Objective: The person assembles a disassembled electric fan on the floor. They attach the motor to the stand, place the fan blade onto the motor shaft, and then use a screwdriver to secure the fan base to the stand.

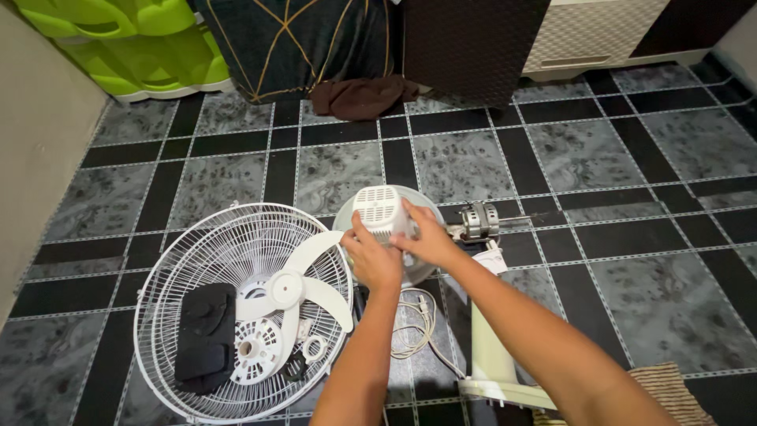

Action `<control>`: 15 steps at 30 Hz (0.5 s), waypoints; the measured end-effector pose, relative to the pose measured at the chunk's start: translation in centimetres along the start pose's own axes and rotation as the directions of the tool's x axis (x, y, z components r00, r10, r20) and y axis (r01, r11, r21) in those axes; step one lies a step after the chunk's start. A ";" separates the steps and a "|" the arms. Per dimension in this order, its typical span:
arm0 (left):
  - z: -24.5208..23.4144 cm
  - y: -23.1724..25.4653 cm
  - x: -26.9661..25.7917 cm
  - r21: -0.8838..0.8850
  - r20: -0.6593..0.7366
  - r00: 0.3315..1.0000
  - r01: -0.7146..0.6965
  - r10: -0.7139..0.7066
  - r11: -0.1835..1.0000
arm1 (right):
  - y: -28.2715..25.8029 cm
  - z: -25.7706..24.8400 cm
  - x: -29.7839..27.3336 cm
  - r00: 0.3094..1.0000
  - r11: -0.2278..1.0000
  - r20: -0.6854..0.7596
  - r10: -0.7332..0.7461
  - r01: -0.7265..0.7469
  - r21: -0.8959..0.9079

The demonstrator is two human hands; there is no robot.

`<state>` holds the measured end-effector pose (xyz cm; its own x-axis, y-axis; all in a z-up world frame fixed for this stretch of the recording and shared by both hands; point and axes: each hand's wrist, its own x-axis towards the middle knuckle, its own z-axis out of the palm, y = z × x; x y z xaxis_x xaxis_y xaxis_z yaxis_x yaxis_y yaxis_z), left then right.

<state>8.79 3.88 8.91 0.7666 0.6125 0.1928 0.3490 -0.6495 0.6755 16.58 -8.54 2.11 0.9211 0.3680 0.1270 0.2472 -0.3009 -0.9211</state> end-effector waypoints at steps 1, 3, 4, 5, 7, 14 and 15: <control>0.1 0.0 0.0 0.001 0.005 1.000 0.016 -0.016 1.000 | 0.4 0.2 -0.2 1.000 0.999 0.012 0.019 -0.018 -0.029; 0.1 -0.2 0.0 0.009 0.020 0.999 0.030 -0.031 0.999 | 1.4 0.5 -0.6 1.000 0.999 0.019 0.001 -0.001 -0.046; 0.0 -0.4 -0.1 0.017 0.032 0.999 0.029 -0.030 0.999 | 2.0 0.7 -0.8 0.999 0.999 0.014 -0.035 0.035 -0.033; 0.1 -0.4 -0.2 0.021 0.043 0.999 0.027 -0.028 0.999 | 2.8 0.7 -1.0 0.997 0.997 0.006 -0.072 0.072 -0.024; 0.1 -0.3 -0.6 0.029 0.009 1.000 -0.003 0.003 1.000 | 4.4 1.1 -1.7 0.997 0.996 0.054 -0.057 0.053 0.066; -1.1 -0.8 -2.3 -0.068 0.043 0.998 0.046 -0.043 0.997 | 7.1 2.6 -5.0 0.982 0.988 0.148 0.117 -0.100 -0.118; -1.1 -1.1 -2.4 -0.109 0.011 1.000 -0.028 0.030 0.994 | 6.9 2.7 -5.2 0.984 0.993 0.152 0.096 -0.083 -0.086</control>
<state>5.93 3.60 8.50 0.7822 0.5882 0.2052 0.2665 -0.6137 0.7432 12.65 -10.14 -5.89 0.8839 0.4673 -0.0194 0.1943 -0.4047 -0.8936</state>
